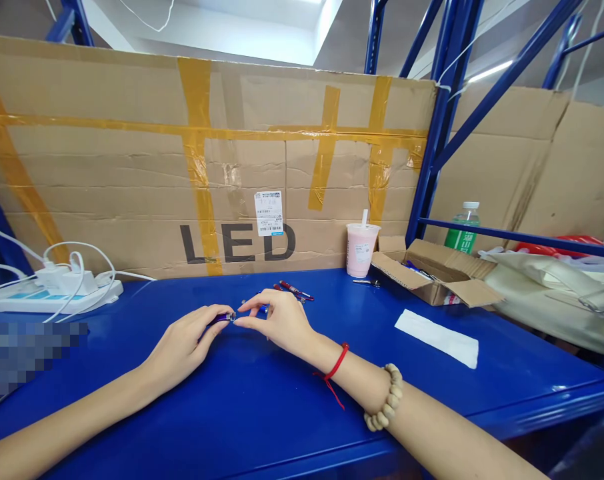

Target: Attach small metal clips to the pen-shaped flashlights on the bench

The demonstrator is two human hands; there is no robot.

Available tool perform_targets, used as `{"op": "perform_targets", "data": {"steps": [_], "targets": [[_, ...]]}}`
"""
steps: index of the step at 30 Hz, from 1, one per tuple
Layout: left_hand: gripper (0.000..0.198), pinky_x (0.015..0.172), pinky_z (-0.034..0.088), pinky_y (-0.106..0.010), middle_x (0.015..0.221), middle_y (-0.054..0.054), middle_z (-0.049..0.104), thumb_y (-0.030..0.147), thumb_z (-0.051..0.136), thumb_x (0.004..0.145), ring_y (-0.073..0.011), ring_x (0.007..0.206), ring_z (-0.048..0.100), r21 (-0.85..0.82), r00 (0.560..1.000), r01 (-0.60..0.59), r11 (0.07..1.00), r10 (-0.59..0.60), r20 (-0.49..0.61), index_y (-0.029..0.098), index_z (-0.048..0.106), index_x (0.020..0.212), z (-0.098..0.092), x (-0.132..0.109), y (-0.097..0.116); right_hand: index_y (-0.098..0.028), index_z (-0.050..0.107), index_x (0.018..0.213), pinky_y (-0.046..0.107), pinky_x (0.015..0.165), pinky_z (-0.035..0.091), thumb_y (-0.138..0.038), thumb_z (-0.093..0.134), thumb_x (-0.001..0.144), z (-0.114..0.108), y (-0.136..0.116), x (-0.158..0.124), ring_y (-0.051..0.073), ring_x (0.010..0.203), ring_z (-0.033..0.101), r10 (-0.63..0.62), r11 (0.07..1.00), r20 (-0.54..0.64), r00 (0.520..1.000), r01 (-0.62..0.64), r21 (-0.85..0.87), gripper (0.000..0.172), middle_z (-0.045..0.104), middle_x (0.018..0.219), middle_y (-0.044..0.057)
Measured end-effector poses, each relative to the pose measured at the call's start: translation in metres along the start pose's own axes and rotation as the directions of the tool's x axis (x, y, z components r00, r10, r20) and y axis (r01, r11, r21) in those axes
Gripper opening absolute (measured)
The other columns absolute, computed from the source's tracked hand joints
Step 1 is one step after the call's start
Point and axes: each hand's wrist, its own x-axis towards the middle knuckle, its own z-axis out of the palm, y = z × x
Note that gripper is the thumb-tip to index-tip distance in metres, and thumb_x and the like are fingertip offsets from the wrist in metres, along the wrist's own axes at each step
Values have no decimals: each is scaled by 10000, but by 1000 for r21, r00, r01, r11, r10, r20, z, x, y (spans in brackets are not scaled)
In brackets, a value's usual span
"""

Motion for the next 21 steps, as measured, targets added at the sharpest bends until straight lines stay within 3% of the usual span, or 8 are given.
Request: {"op": "perform_targets", "data": {"steps": [7,21], "targets": [[228,760,472,-294,957,-22,650,265,315,927,-170,847,604,-2,999,-3,1000,3,52,216,526,999,-1,-1,4,-192,720,815,198,497,336,-374,709,680,-1,7,2,53,513,415,-169,985,16,986,169,-30,227,601,713,-7],[243,754,477,-283,936,-20,653,282,309,922,-166,834,609,-31,999,7,999,-5,53,227,538,978,-2,-1,7,-217,721,809,200,533,343,-464,661,699,-2,7,2,83,610,492,-202,971,41,978,206,-123,277,607,717,-1]]}}
